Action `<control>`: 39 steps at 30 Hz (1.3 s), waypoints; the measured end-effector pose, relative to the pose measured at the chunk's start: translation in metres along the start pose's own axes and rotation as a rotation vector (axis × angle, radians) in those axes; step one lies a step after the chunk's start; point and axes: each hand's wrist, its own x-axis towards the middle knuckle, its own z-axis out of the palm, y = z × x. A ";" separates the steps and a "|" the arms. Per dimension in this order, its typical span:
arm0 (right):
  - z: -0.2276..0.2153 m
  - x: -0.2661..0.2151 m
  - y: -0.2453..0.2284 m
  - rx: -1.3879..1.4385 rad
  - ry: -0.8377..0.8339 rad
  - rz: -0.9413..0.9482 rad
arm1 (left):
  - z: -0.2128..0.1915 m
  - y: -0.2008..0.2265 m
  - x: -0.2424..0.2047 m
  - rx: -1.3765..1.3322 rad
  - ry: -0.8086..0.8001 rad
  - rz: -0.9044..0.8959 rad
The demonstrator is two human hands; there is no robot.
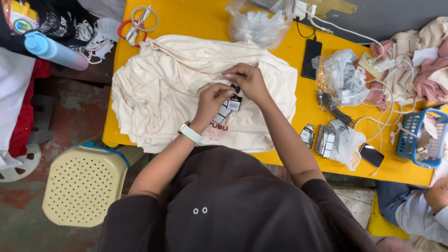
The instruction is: A worker in a garment factory efficiently attaches brand tags to a stack of t-shirts using a tagging gun.
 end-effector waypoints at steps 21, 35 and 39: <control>0.002 -0.037 -0.048 -0.278 0.172 -0.217 | -0.019 0.069 0.002 0.202 0.113 0.051; 0.001 -0.042 -0.055 -0.295 0.152 -0.185 | -0.017 0.067 -0.005 0.346 0.164 0.185; 0.003 -0.041 -0.051 -0.307 0.151 -0.185 | -0.019 0.066 -0.005 0.408 0.160 0.221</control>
